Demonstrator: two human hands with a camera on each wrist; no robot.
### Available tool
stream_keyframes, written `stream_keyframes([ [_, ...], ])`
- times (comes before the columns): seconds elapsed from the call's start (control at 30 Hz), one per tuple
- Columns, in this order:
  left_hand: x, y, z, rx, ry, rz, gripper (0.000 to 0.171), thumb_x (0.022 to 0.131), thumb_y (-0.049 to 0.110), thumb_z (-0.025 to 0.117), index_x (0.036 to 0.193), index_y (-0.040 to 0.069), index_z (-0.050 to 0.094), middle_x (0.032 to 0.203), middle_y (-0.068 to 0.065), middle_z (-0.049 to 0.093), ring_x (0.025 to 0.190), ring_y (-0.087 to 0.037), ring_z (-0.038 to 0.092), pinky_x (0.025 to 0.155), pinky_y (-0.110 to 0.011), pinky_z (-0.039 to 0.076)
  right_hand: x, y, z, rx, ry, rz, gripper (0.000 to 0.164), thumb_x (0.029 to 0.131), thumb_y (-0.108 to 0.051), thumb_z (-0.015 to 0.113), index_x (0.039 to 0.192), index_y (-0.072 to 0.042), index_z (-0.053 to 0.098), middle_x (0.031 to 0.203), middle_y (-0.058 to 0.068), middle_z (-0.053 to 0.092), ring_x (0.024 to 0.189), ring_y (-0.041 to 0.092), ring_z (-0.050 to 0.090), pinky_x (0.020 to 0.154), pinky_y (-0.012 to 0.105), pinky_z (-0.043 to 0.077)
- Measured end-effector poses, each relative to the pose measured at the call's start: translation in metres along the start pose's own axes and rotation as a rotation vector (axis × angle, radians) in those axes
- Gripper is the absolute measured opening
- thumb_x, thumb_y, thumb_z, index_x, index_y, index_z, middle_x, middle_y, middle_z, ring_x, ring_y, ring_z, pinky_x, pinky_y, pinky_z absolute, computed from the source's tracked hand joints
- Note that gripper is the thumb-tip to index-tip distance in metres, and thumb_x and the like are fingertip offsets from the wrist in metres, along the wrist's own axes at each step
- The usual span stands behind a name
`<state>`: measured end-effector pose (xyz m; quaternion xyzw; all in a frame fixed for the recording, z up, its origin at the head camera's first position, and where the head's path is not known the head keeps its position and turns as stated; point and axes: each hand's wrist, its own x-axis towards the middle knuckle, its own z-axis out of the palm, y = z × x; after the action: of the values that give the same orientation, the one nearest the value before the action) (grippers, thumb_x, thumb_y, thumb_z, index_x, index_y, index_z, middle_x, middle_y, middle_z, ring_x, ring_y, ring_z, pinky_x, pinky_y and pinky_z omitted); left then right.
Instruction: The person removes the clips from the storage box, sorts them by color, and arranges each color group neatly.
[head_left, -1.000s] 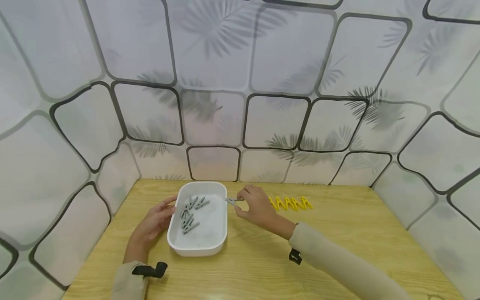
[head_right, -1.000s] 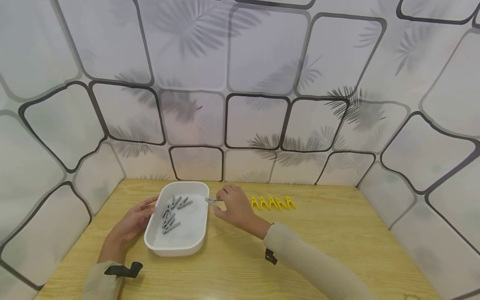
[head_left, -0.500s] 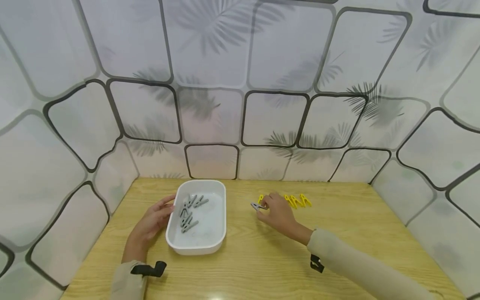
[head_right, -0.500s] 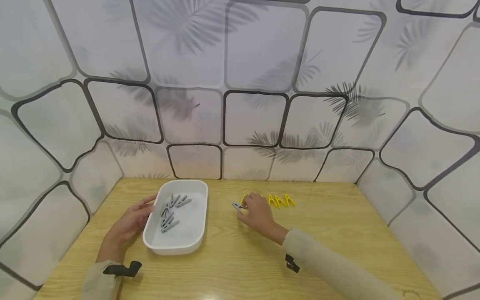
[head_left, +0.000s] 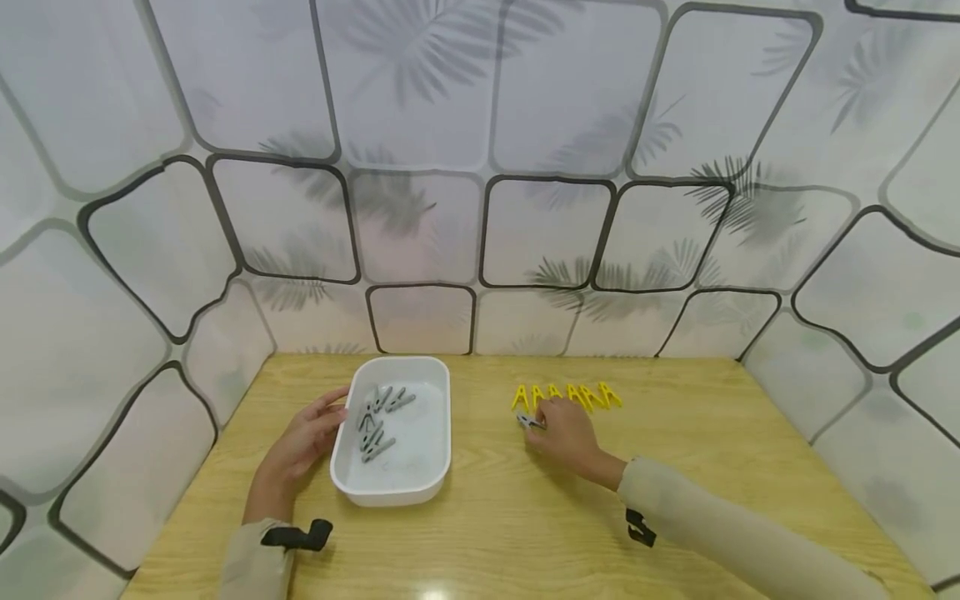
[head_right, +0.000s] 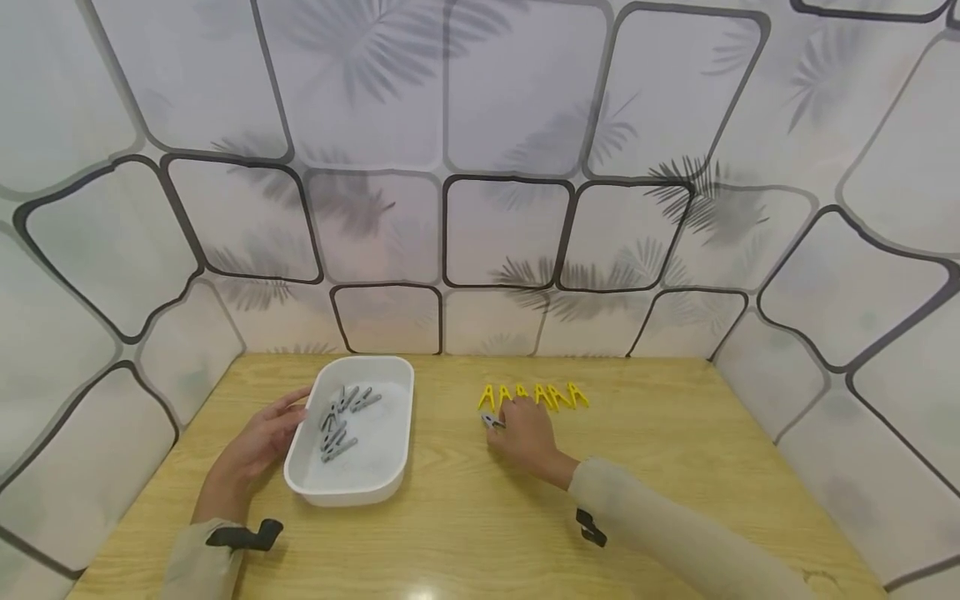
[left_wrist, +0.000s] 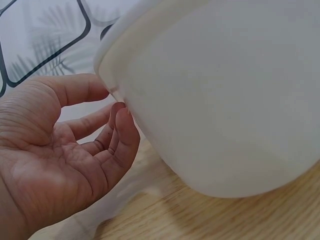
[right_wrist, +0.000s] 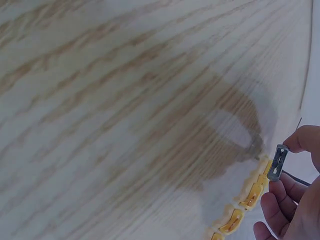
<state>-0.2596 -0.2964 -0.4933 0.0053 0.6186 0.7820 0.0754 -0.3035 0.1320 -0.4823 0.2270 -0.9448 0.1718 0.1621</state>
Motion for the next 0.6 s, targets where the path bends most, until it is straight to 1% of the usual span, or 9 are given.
stream_keyframes([
  [0.1, -0.001, -0.001, 0.001, -0.010, 0.003, 0.000, 0.041, 0.106, 0.008, 0.053, 0.147, 0.013, 0.049, 0.108, 0.007, 0.068, 0.097, -0.006, 0.067, 0.083, -0.023, 0.056, -0.002, 0.001, 0.002, 0.004, -0.023, 0.025, 0.018, 0.077, -0.014, 0.077, 0.072, -0.007, 0.061, 0.066, 0.000, 0.053, 0.059, 0.013, 0.039, 0.057, 0.027, 0.033],
  [0.3, -0.001, 0.002, 0.001, 0.002, 0.005, -0.004, 0.042, 0.106, 0.009, 0.053, 0.147, 0.013, 0.048, 0.108, 0.007, 0.067, 0.098, -0.005, 0.067, 0.083, -0.023, 0.056, -0.001, 0.000, 0.005, -0.010, -0.037, 0.053, 0.023, 0.079, -0.018, 0.080, 0.071, -0.009, 0.061, 0.064, -0.001, 0.052, 0.057, 0.011, 0.037, 0.056, 0.024, 0.031],
  [0.47, 0.000, 0.001, 0.001, 0.003, 0.005, 0.007, 0.038, 0.105, 0.009, 0.054, 0.143, 0.017, 0.053, 0.108, 0.007, 0.067, 0.098, -0.005, 0.067, 0.083, -0.022, 0.056, -0.002, -0.006, 0.005, 0.023, -0.023, 0.057, 0.025, 0.080, -0.026, 0.085, 0.076, -0.007, 0.069, 0.066, 0.000, 0.061, 0.057, 0.008, 0.043, 0.054, 0.025, 0.039],
  [0.53, 0.000, 0.000, 0.001, -0.004, 0.003, 0.003, 0.037, 0.105, 0.009, 0.054, 0.141, 0.018, 0.054, 0.108, 0.007, 0.068, 0.098, -0.006, 0.067, 0.083, -0.023, 0.056, -0.003, -0.008, 0.006, 0.048, -0.030, 0.068, 0.027, 0.080, -0.029, 0.086, 0.081, -0.006, 0.071, 0.067, -0.001, 0.063, 0.057, 0.008, 0.046, 0.054, 0.025, 0.042],
  [0.6, 0.000, -0.001, 0.000, -0.002, -0.009, -0.003, 0.039, 0.106, 0.009, 0.053, 0.144, 0.017, 0.051, 0.108, 0.007, 0.068, 0.098, -0.006, 0.067, 0.084, -0.024, 0.056, -0.005, -0.010, 0.007, 0.079, -0.045, 0.077, 0.028, 0.080, -0.029, 0.086, 0.084, -0.005, 0.072, 0.064, -0.002, 0.061, 0.056, 0.008, 0.045, 0.053, 0.025, 0.041],
])
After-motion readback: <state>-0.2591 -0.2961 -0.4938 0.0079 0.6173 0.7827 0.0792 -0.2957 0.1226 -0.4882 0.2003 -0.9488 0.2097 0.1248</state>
